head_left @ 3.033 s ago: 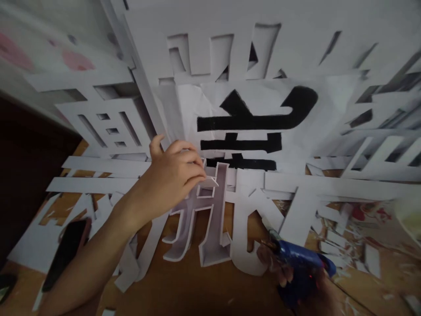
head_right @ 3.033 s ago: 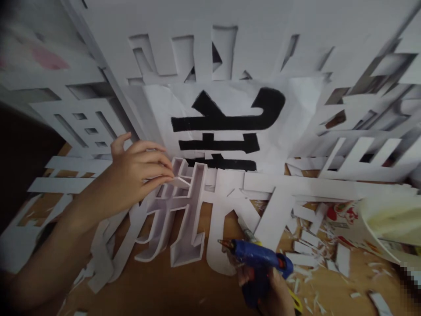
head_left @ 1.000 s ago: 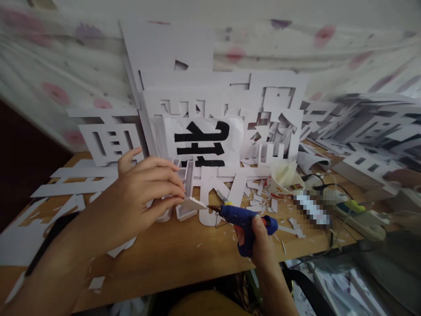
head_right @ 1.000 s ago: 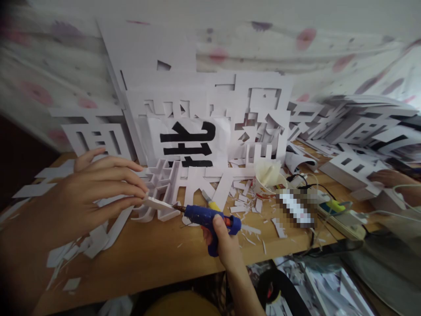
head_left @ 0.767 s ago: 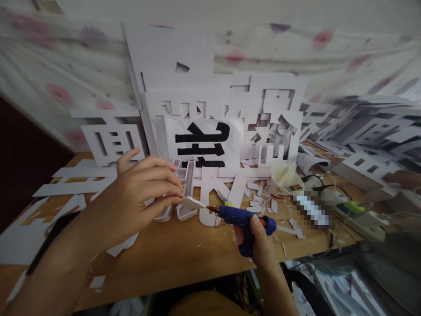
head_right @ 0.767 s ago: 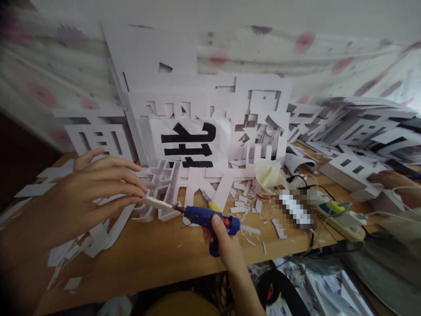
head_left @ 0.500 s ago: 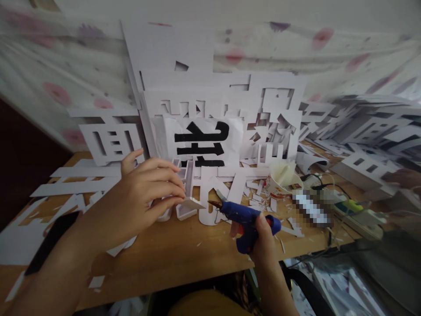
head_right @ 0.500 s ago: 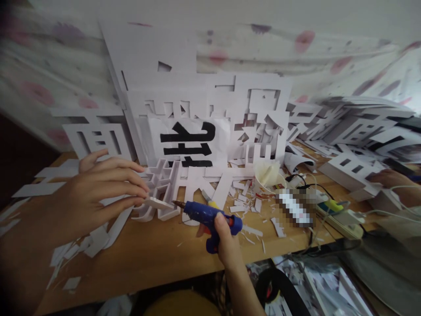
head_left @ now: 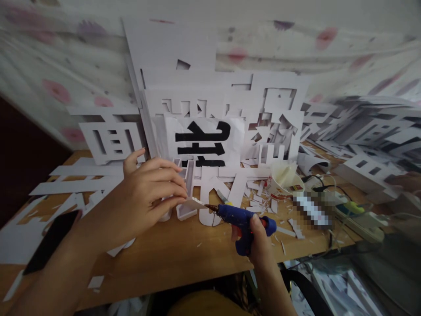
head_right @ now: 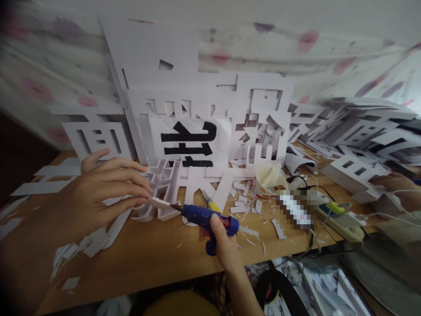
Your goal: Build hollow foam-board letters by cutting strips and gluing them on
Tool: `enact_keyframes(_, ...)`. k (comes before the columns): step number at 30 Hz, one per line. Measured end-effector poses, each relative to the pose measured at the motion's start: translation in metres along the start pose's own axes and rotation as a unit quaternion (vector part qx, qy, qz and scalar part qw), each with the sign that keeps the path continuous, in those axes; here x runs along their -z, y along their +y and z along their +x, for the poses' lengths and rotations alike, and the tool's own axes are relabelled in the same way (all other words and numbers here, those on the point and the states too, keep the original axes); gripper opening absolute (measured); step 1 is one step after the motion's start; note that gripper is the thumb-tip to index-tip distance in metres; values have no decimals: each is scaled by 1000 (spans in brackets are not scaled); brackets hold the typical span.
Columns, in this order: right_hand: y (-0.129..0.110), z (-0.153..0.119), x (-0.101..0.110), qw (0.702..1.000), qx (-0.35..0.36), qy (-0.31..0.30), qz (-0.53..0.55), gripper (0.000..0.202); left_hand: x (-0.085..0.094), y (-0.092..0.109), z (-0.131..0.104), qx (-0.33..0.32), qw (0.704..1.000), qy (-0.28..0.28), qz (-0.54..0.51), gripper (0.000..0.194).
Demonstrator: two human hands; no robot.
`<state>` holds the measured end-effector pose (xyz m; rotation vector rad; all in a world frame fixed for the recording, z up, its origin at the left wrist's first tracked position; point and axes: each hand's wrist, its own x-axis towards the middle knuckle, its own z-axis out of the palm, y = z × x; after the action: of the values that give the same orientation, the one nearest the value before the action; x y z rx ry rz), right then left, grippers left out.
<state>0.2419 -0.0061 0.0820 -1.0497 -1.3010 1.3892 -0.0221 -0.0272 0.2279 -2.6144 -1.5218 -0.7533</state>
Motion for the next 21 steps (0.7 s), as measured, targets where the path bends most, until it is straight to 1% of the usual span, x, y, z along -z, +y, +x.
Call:
enact_keyframes(6, 0, 0, 1, 1000, -4, -13, -16, 72, 1, -2, -3, 10, 1000, 15, 0, 17)
enact_keyframes(11, -1, -1, 0, 1000, 0, 11, -8, 70, -1, -5, -5, 30, 999, 27, -19, 14)
enact_keyframes(18, 3, -2, 5, 999, -43, 28, 8, 67, -2, -8, -6, 40, 998, 45, -35, 12)
enact_keyframes(21, 5, 0, 5, 999, -40, 35, 8, 66, -2, -9, -6, 40, 998, 46, -31, 11)
